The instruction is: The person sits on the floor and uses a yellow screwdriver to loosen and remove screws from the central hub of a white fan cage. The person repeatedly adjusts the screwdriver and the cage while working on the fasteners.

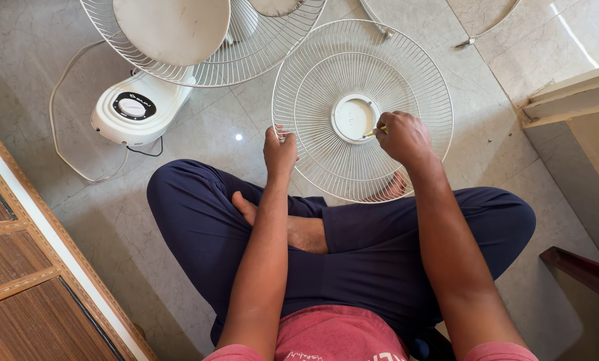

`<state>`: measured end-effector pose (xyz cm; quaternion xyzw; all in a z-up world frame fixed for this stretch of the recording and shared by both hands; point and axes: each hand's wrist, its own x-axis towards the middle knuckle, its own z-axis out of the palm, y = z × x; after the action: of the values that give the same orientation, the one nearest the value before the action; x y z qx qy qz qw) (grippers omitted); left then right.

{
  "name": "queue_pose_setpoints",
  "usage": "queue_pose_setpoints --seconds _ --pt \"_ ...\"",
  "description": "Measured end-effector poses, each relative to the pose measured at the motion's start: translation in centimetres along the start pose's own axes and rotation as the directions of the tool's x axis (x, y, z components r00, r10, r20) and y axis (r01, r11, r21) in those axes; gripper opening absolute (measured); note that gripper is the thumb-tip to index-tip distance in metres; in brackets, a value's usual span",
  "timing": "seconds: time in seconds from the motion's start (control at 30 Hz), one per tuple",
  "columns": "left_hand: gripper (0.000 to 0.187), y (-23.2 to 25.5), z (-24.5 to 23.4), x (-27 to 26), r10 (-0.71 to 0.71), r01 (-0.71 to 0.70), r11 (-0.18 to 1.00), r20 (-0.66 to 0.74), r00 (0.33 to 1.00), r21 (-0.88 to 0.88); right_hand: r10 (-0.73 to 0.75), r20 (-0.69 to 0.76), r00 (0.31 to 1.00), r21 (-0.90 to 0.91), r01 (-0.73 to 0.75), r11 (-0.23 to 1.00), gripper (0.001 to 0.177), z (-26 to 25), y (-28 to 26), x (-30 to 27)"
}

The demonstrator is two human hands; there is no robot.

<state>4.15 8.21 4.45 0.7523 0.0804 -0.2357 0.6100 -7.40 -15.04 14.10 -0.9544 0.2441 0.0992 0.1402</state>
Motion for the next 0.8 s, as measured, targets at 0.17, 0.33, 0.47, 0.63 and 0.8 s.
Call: queue_pose_setpoints --seconds 0.17,0.33,0.47,0.63,0.8 --pt "0.052 -0.5 0.1 0.3 -0.116 0.116 0.993 -0.008 0.993 0.003 0.003 0.072 0.997 -0.024 -0.002 1.000 0.019 0.0 -0.3 0.9" --pt "0.065 -1.6 0.3 0.6 0.088 -0.068 0.973 -0.083 0.993 0.219 0.011 0.079 0.997 -0.017 -0.010 1.000 0.020 0.1 -0.2 0.8" --pt "0.064 -2.1 0.2 0.5 0.025 -0.011 0.974 -0.061 0.998 0.226 0.032 0.077 0.996 -0.012 -0.031 0.999 0.020 0.5 0.1 0.5" --pt "0.038 -2.0 0.3 1.3 -0.220 0.223 0.971 -0.045 0.974 0.085 0.016 0.034 0.999 0.017 -0.016 1.000 0.019 0.6 0.3 0.6" --pt "0.024 -1.4 0.9 5.8 0.179 -0.143 0.961 -0.134 0.975 0.238 -0.008 -0.003 1.000 0.080 0.008 0.997 0.021 1.0 0.5 0.5"
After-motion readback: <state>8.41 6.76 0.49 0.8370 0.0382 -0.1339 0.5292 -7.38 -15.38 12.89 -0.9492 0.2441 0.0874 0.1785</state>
